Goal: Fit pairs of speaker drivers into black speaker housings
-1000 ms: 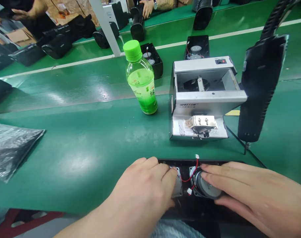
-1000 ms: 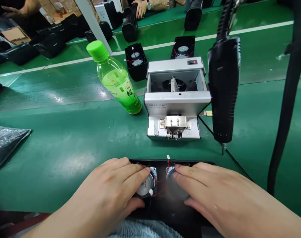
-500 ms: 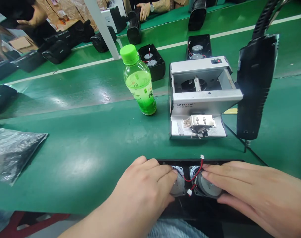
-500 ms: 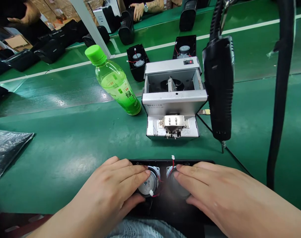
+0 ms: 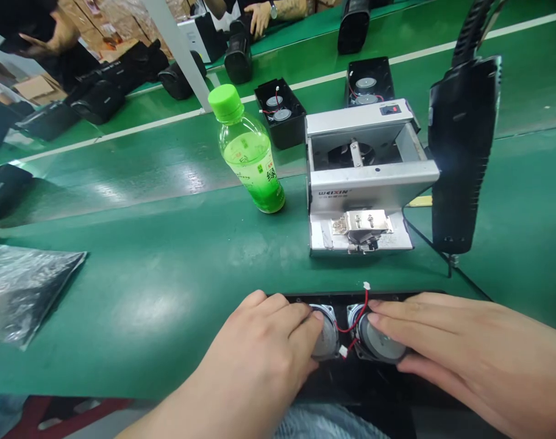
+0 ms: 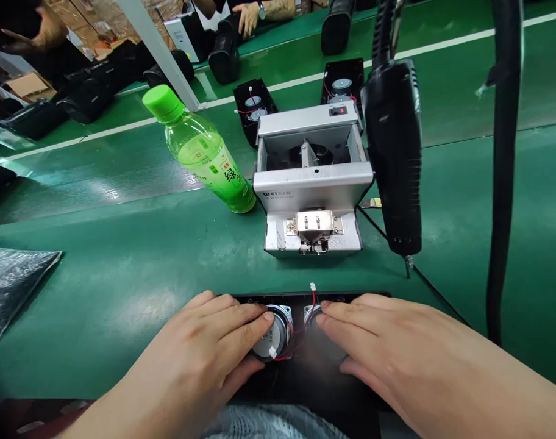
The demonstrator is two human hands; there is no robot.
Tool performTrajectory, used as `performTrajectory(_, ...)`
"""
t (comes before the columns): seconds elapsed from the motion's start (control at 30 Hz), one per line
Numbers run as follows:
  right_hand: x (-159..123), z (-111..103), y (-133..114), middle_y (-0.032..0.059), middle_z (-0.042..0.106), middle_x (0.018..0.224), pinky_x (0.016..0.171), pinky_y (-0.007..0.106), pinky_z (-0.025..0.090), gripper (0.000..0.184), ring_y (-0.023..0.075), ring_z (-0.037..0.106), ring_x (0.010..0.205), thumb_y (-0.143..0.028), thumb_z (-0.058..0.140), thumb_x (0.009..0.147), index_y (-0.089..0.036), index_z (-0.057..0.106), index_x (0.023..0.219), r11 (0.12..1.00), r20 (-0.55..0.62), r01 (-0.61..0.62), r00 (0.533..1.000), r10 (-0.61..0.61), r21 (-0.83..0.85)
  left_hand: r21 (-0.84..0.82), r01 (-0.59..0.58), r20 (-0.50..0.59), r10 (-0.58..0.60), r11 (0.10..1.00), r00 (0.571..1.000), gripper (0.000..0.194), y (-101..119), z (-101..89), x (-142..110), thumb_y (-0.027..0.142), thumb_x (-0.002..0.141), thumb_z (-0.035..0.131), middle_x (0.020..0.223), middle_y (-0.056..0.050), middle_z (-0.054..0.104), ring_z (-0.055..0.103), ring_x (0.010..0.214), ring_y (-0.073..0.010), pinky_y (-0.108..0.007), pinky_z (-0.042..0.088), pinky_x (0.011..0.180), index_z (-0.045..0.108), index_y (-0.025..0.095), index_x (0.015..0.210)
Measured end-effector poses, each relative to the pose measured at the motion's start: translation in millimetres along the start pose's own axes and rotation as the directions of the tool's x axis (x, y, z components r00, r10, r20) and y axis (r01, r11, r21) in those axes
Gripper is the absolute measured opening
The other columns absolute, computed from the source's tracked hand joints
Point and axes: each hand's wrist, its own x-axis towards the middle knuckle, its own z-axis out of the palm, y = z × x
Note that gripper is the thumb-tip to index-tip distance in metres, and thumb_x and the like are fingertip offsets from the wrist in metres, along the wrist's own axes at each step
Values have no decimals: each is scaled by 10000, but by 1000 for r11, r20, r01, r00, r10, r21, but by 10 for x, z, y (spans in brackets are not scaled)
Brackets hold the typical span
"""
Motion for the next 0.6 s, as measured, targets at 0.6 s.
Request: performTrajectory(0.6, 118, -95, 35, 15, 697, 1399, 1074, 327, 634, 326, 229, 714, 1275, -429, 631, 1303, -242, 768, 1531, 998, -54, 22, 998, -19, 60, 58, 34, 94, -40, 998, 995, 272, 39, -67, 49, 137, 936, 933, 1196, -60, 899, 839, 951, -290, -443, 601, 768, 801, 192, 1168)
